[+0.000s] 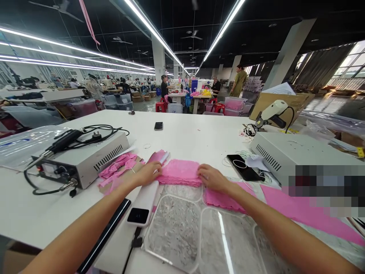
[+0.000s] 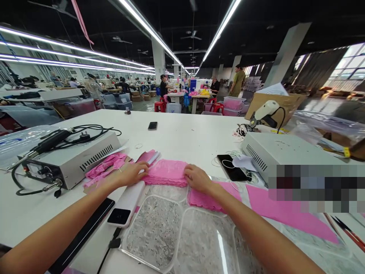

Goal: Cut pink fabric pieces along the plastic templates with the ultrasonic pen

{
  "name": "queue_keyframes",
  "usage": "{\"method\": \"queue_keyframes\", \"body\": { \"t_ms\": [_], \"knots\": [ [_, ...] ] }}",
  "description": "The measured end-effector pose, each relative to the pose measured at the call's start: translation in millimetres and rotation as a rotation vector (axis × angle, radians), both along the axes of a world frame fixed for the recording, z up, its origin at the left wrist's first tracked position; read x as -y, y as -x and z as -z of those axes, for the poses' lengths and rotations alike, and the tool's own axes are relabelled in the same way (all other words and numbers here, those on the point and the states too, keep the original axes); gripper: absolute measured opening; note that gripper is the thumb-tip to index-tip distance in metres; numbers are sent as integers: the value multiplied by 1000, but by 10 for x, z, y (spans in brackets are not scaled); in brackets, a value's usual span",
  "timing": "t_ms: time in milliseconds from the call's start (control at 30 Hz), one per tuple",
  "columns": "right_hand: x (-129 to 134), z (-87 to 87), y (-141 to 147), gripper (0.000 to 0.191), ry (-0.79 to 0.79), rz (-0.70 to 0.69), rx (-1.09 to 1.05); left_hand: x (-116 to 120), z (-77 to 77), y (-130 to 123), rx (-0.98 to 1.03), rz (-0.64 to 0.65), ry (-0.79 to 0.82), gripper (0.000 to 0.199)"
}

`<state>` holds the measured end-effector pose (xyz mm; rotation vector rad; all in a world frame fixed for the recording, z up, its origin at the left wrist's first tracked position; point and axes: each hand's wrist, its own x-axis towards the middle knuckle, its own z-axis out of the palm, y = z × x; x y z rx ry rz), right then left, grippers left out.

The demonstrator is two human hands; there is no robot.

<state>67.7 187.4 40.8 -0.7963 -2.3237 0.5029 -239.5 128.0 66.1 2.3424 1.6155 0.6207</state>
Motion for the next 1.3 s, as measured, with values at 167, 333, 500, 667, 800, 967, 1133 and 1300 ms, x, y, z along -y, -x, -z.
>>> {"method": "queue_keyframes", "body": {
  "t_ms": [167,333,500,667,800,967,1133,1300],
  "knots": [
    [158,112,-373,18,32,90,-9,79,9,-64,-32,73,13,19],
    [448,-2,-1042,19,189,281,15,144,-67,-580,6,231,38,19],
    [747,123,-1361,20,306,349,39,175,174,-1400,-11,364,125,12],
    [759,241,-1402,21,346,355,25,-26,331,-1757,-46,356,174,13],
    [725,270,-1441,19,346,330,22,-115,287,-1742,-41,363,196,19],
    [742,245,-1414,21,290,316,62,-106,180,-1786,-21,297,134,20],
    [716,268,-1275,22,120,411,130,-67,58,-1871,-24,282,37,19],
    [732,305,-1434,20,2,481,164,99,45,-1748,-83,313,-31,18]
  ]
}}
